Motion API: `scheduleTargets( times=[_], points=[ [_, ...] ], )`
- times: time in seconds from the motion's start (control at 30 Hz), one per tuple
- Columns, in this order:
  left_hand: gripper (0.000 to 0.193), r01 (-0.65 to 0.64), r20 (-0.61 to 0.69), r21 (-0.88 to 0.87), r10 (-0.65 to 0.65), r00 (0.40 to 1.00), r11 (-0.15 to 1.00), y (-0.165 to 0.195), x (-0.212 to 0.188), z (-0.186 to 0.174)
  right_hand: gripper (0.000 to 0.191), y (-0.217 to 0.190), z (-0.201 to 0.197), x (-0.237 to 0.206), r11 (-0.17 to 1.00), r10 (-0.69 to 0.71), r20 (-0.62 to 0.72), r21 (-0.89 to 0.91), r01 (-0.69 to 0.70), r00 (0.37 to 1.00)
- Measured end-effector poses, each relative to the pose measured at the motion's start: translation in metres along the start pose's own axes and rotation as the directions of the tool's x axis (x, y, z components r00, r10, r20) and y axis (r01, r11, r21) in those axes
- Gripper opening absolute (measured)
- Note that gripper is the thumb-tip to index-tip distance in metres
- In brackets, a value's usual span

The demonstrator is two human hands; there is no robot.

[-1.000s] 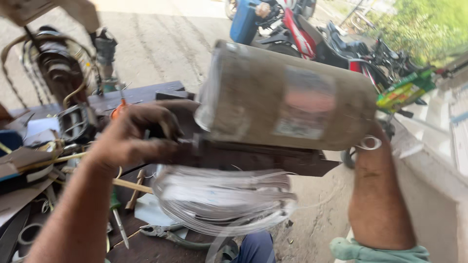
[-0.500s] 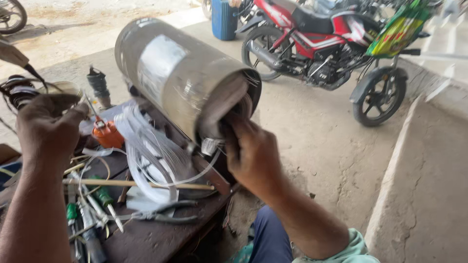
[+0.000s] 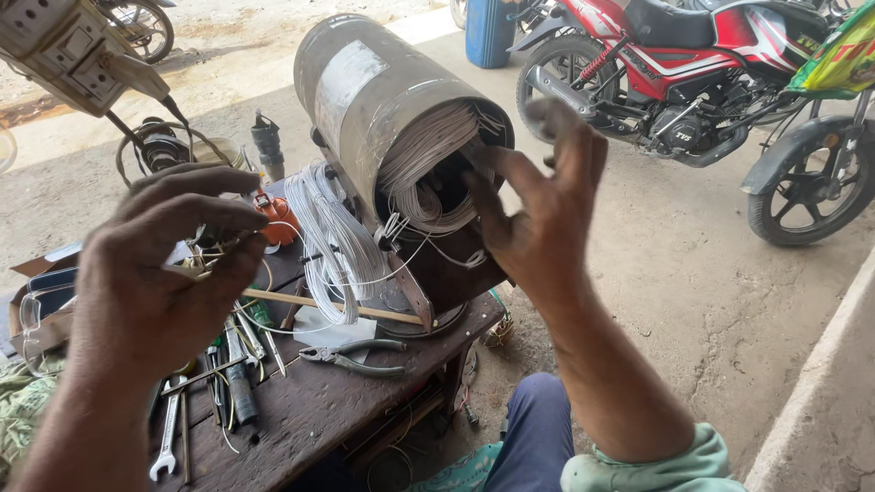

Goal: The person winds white insulated wire onto a cylindrical metal core mounted on a workbench. They use their hands to guide the wire and a flat wooden stick to press and align the layers. The person occasionally adjusts the core and uses pliers to cut the wire.

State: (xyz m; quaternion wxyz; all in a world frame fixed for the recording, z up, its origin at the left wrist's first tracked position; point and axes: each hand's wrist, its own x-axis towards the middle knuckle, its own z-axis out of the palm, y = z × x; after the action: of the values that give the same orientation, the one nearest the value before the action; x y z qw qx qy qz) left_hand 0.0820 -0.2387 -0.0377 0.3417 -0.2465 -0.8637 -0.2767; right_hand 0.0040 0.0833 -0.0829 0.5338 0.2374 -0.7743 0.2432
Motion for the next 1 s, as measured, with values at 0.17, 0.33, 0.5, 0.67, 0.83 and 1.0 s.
scheduleTargets(
  times=[0.17,0.33,0.5,0.67,0.83,1.0],
  points=[
    [0.006,-0.114,0.006,-0.057,0.114,0.993,0.992,0.020,0.006,0.017,0.029,-0.014,0.024,0.015,0.998,0.052,0.073,-0.026,-0.050,0.996],
    [0.013,-0.071,0.041,-0.185,0.080,0.996,0.980,0.032,0.001,0.028,0.048,-0.030,0.031,0.015,0.981,0.145,0.041,-0.138,-0.138,0.989],
    [0.016,-0.043,0.061,-0.208,0.057,0.997,0.977,0.029,0.000,0.039,0.057,-0.027,0.042,0.005,0.960,0.214,0.055,-0.198,-0.199,0.975],
    [0.017,-0.040,0.023,-0.256,0.048,0.999,0.966,0.012,-0.006,0.053,0.054,-0.015,0.050,-0.007,0.953,0.232,0.082,-0.217,-0.210,0.969],
    [0.016,-0.078,-0.317,-0.257,-0.008,0.949,0.963,-0.037,-0.040,0.053,0.022,-0.007,0.042,-0.007,0.996,0.023,0.068,-0.091,-0.017,0.997],
    [0.012,0.044,-0.661,-0.613,-0.543,0.518,0.789,-0.098,-0.107,0.063,0.016,-0.007,0.024,-0.012,0.981,0.160,0.276,0.061,-0.183,0.948]
  ],
)
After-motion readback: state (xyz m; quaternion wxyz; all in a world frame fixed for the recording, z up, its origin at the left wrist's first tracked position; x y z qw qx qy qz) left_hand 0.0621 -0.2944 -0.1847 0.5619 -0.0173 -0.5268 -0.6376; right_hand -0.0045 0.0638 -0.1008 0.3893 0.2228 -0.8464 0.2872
